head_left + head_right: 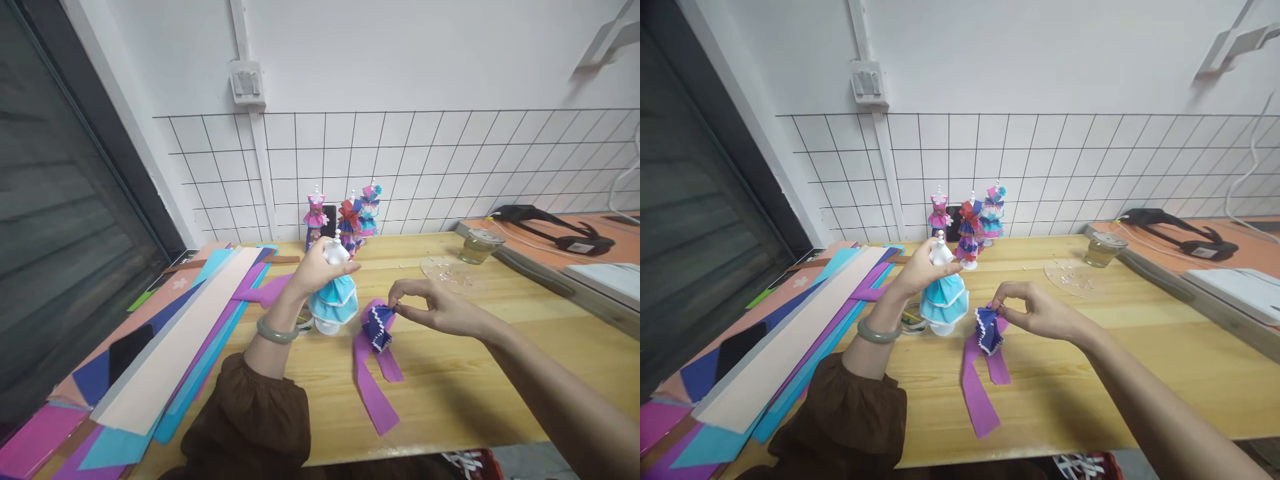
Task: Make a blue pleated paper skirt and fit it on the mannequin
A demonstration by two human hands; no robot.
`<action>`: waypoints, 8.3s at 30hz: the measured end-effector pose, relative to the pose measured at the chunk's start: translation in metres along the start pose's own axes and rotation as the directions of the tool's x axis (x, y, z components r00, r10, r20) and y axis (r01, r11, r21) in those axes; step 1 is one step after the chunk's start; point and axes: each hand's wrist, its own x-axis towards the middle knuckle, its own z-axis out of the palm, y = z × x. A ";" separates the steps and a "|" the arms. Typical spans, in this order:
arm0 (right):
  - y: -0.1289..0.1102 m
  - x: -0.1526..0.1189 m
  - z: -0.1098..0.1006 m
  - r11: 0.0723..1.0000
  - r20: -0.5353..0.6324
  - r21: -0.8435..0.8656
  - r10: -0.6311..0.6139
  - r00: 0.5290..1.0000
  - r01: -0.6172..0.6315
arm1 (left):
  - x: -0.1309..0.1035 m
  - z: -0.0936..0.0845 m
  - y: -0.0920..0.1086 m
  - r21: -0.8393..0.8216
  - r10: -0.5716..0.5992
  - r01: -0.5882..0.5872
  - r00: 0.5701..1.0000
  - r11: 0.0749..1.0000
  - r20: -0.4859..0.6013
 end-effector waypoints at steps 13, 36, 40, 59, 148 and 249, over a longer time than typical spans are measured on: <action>-0.005 -0.008 0.003 0.999 -0.012 0.021 -0.044 0.999 0.044 | 0.001 -0.016 -0.003 0.319 0.179 -0.189 0.982 0.929 0.059; -0.004 0.008 0.002 0.955 -0.109 0.295 -0.013 0.994 0.045 | 0.008 -0.012 -0.017 -0.168 0.134 -0.107 0.978 0.980 0.160; -0.005 0.016 0.001 0.925 -0.047 0.379 0.016 0.999 0.003 | 0.007 -0.015 -0.013 -0.096 0.182 -0.166 0.965 0.981 0.188; -0.018 0.023 -0.003 0.867 -0.001 0.494 0.069 0.998 -0.059 | 0.000 0.013 -0.003 -0.227 0.144 -0.093 0.964 0.969 0.221; -0.021 0.028 -0.014 0.830 -0.391 -0.558 -0.237 0.890 -0.024 | 0.001 0.038 -0.021 -0.143 0.198 -0.181 0.973 0.973 0.116; -0.020 0.007 0.027 0.898 -0.511 0.435 0.191 0.838 0.060 | -0.006 0.028 -0.001 -0.269 0.012 0.049 0.975 0.962 0.220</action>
